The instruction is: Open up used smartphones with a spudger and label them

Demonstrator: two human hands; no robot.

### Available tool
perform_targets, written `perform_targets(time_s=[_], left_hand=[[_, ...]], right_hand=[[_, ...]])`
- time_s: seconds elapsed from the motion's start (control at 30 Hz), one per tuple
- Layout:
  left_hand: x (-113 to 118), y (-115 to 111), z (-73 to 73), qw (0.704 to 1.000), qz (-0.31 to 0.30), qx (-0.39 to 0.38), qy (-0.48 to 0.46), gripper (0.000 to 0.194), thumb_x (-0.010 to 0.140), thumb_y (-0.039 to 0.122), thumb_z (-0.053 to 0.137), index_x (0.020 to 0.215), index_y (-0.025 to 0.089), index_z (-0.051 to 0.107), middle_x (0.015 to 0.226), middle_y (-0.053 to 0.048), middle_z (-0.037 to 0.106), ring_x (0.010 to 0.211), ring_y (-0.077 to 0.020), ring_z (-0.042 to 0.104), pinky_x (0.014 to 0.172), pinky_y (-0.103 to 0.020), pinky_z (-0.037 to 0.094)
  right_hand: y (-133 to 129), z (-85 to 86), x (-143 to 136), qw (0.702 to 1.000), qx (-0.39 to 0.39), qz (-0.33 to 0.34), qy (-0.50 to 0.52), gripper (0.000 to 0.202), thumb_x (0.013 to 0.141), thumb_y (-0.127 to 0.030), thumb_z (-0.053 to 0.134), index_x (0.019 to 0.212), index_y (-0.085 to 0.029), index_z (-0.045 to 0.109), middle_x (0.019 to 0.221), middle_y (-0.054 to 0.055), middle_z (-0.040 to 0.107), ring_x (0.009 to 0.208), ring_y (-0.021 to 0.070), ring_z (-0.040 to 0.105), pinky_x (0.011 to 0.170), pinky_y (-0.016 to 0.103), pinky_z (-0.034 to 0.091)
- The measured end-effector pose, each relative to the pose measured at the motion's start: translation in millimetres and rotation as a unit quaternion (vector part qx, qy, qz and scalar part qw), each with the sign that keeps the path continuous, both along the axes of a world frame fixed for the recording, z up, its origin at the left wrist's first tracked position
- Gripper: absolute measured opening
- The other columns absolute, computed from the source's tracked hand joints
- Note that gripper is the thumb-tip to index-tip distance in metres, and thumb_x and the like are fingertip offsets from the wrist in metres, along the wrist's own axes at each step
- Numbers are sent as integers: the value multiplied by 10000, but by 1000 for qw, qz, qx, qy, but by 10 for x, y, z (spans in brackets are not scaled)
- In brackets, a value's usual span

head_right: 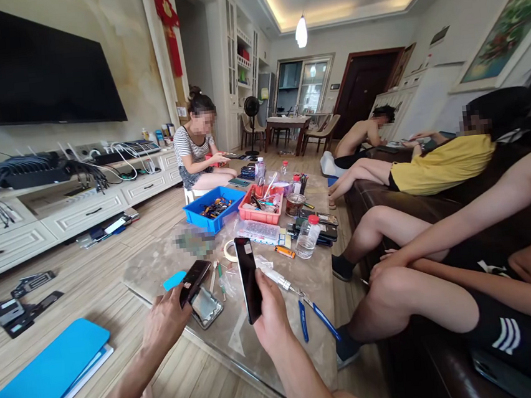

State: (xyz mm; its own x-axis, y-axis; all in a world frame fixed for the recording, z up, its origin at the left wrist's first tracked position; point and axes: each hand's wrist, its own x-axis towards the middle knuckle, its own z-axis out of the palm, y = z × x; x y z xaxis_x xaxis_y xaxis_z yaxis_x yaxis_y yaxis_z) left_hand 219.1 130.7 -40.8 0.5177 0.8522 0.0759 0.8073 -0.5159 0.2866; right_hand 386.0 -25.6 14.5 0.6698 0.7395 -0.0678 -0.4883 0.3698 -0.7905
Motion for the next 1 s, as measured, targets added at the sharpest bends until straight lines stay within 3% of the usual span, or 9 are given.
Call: perform_targets(time_s=[0.13,0.27,0.4,0.47,0.6,0.7,0.8,1.0], left_hand=[[-55,29,57,999,16,-38,-34,521,944,188,376,1432,136,552,1075,-191,722,1017,-335,678,885,-438,493],[-144,123,73,988,53,-90,-114,432,988,278,363,1322,172,616,985,-180,719,993,-355,685,880,-485,490],[-178,201,122,947,83,-174,-256,385,999,334,352,1169,142,639,941,-172,722,972,-336,707,875,-478,523],[-168,171,159,908,63,-234,-341,405,1004,399,354,1152,134,623,1012,-161,736,973,-293,725,857,-422,563],[-127,-35,200,789,-4,-376,-485,522,930,566,533,1202,125,601,1128,-155,746,981,-269,749,866,-411,612],[-99,-215,198,675,-6,-484,-557,482,812,480,766,1120,128,643,1050,-131,762,867,-241,761,801,-387,640],[-78,-365,191,574,-2,-556,-601,404,773,324,850,1081,137,667,995,-100,767,818,-209,756,742,-342,651],[-50,-610,236,522,-47,-606,-598,393,804,227,826,1149,175,644,1064,-71,733,839,-195,746,757,-355,658]], right_hand=[[8,-12,-4,1000,-12,-13,24,371,729,-546,865,844,-238,692,652,-19,667,565,169,609,462,274,467],[19,-6,-9,999,-21,-25,42,366,667,-498,915,803,-235,699,730,-7,723,634,171,655,499,263,495],[22,-38,1,997,-35,-31,54,334,654,-421,925,831,-233,713,825,3,772,724,189,706,567,266,535],[21,-50,5,997,-42,-26,54,318,665,-388,918,869,-233,729,871,4,789,761,191,722,604,265,549],[28,-34,-20,998,-55,-15,33,382,674,-396,901,987,-230,761,972,22,809,877,223,740,700,287,572],[46,-23,-68,997,-72,-7,6,420,677,-420,897,1026,-223,771,952,29,813,927,259,744,759,320,576],[58,-36,-120,996,-92,1,-17,417,683,-435,899,1019,-223,771,952,34,815,922,282,747,781,355,577],[49,-90,-171,991,-115,2,-63,433,723,-480,873,1062,-235,759,1047,34,807,949,272,730,807,354,562]])
